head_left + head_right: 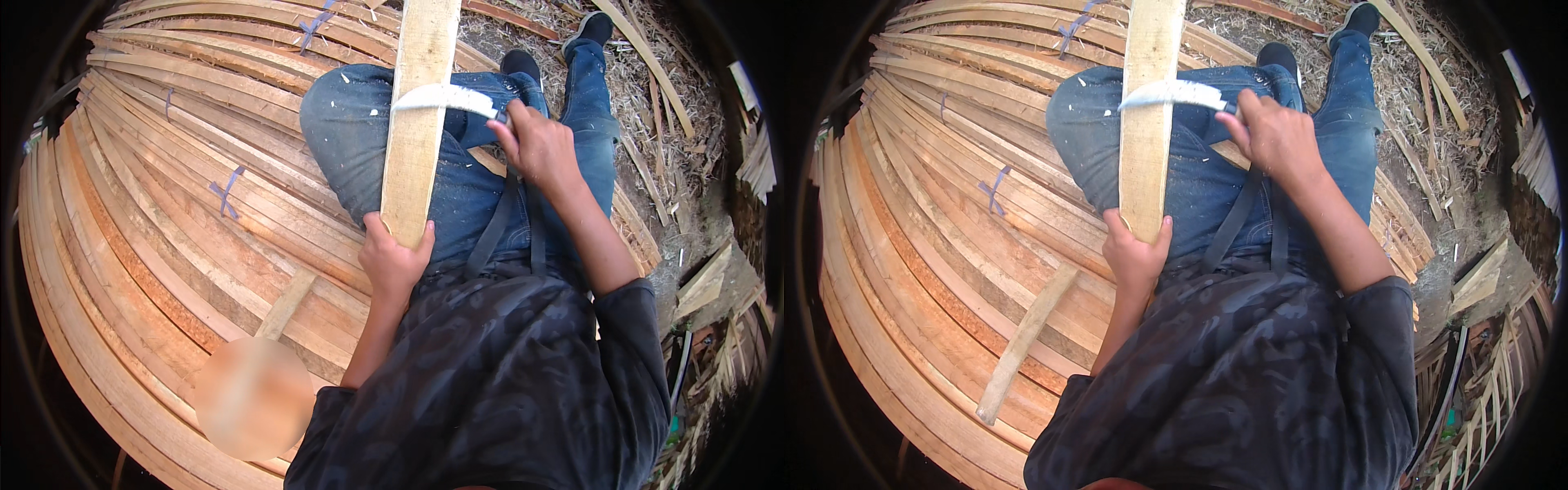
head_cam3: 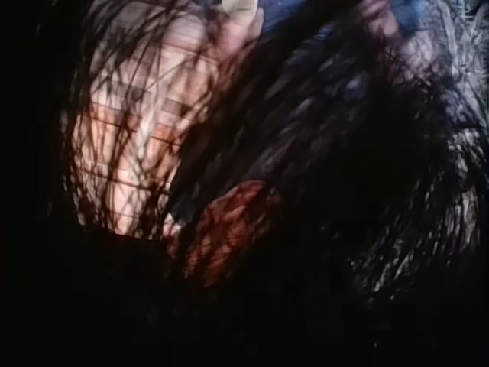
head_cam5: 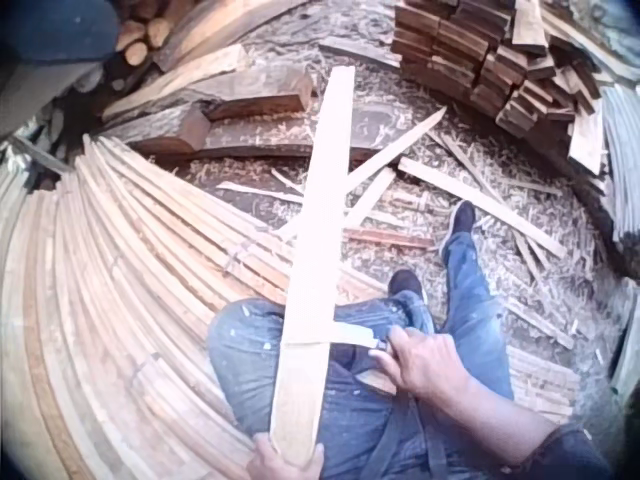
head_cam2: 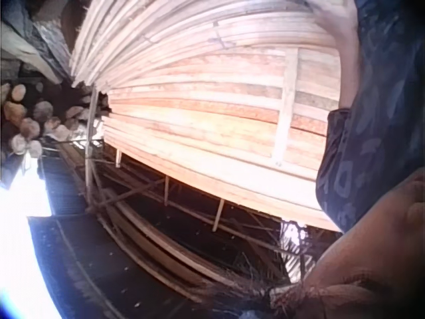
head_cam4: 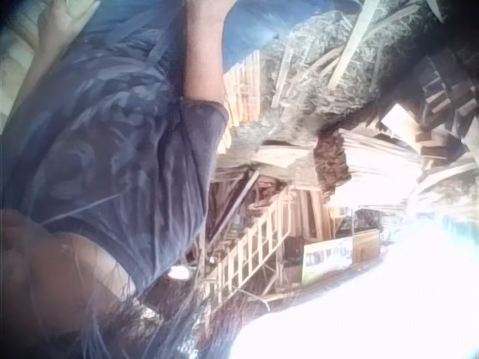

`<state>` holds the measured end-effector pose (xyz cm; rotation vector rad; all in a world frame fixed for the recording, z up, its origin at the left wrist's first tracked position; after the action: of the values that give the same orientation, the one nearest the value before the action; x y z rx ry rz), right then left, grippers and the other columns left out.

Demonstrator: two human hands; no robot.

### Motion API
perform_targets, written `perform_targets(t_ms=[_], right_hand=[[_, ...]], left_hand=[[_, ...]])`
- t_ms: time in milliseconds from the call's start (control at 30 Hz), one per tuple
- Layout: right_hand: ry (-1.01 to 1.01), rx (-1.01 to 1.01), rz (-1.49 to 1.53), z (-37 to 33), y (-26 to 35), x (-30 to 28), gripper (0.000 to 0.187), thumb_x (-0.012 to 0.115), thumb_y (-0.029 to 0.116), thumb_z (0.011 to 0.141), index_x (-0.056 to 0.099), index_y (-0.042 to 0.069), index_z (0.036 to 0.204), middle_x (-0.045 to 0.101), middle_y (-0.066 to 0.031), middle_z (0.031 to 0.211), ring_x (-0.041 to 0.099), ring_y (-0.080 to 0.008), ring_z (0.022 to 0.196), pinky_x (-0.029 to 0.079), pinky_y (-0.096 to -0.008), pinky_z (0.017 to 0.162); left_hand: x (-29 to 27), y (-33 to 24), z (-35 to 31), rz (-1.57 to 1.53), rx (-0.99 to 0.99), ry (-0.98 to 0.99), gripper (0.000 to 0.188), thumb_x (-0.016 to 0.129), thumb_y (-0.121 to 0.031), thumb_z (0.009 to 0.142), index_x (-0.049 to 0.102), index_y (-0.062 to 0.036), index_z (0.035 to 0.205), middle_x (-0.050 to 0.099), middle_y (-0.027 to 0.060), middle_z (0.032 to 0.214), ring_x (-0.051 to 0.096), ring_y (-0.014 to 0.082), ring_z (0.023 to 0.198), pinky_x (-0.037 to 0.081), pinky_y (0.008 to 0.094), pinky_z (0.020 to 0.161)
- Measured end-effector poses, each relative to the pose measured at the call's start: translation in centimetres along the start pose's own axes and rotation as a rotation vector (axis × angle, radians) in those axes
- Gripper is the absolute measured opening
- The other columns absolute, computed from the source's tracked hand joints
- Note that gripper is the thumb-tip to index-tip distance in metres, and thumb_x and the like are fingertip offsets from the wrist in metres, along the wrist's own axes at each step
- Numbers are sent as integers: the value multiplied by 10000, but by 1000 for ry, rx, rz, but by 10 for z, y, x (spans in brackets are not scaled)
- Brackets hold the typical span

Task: The person sits on the ground and uses a curved knife to shave thin strips from a long wooden plank. They hold the plank with their left hand and pull the knife along the surface with their right hand, creating wood shavings that fall to the floor.

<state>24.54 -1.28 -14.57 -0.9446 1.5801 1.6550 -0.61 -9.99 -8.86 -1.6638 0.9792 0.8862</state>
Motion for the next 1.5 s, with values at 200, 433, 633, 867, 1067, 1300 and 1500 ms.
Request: perform_targets(t_ms=[200, 433, 633, 867, 1067, 1300, 1500], right_hand=[[-73, 229, -56, 25, -57, -27, 427, 535, 454, 973, 538, 62, 802, 628, -151, 642, 631, -395, 626, 463, -489, 522], [8, 314, 206, -19, -24, -26, 380, 581, 378, 965, 542, 30, 820, 580, -165, 600, 611, -405, 602, 446, -464, 544], [110, 280, 379, -51, 10, 7, 338, 648, 328, 924, 532, 31, 812, 577, -162, 601, 618, -386, 593, 458, -443, 532], [233, -112, 328, -14, 44, -17, 360, 679, 385, 887, 539, 56, 840, 621, -119, 650, 635, -353, 622, 493, -437, 544], [319, 209, 728, -11, 68, 2, 350, 681, 322, 908, 603, 10, 1046, 594, -140, 650, 610, -208, 564, 491, -379, 586], [392, 407, 882, -18, 82, 27, 453, 754, 268, 852, 588, -63, 1114, 652, -107, 857, 597, -145, 787, 493, -304, 722], [332, 353, 935, -22, 81, 38, 387, 750, 216, 876, 579, -36, 1115, 573, 6, 816, 485, -71, 722, 413, -227, 628]], left_hand=[[-4, 1, 1, -13, 14, 7, 601, 800, -423, 713, 427, -33, 978, 611, 205, 757, 630, 430, 677, 496, 503, 606], [0, 12, -1, -149, 35, 2, 617, 820, -376, 702, 426, -29, 1026, 622, 202, 776, 643, 429, 705, 509, 490, 624], [-17, 10, 2, -323, -1, 104, 593, 837, -326, 705, 444, -21, 1028, 644, 205, 823, 667, 389, 760, 521, 450, 666], [-31, 17, 9, -834, -135, 322, 531, 827, -242, 747, 472, -4, 1062, 661, 137, 929, 645, 218, 857, 511, 350, 775], [-52, 8, 9, -546, -49, 382, 636, 828, -260, 729, 431, 1, 1153, 645, 209, 1022, 640, 318, 943, 503, 404, 833], [-72, -9, 3, -50, -21, 348, 824, 837, -332, 695, 366, -11, 1290, 619, 263, 1103, 630, 437, 1008, 504, 487, 846], [-105, -1, -25, 158, -119, 405, 915, 833, -387, 682, 350, -10, 1362, 588, 250, 1202, 622, 417, 1042, 493, 486, 883]])
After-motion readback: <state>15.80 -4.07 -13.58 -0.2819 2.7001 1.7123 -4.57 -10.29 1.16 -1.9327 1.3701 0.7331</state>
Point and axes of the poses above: each hand's wrist, its own z-axis towards the middle knuckle, its own x-axis out of the palm, y = z × x, the point moved 1 cm from there along z, towards the middle knuckle
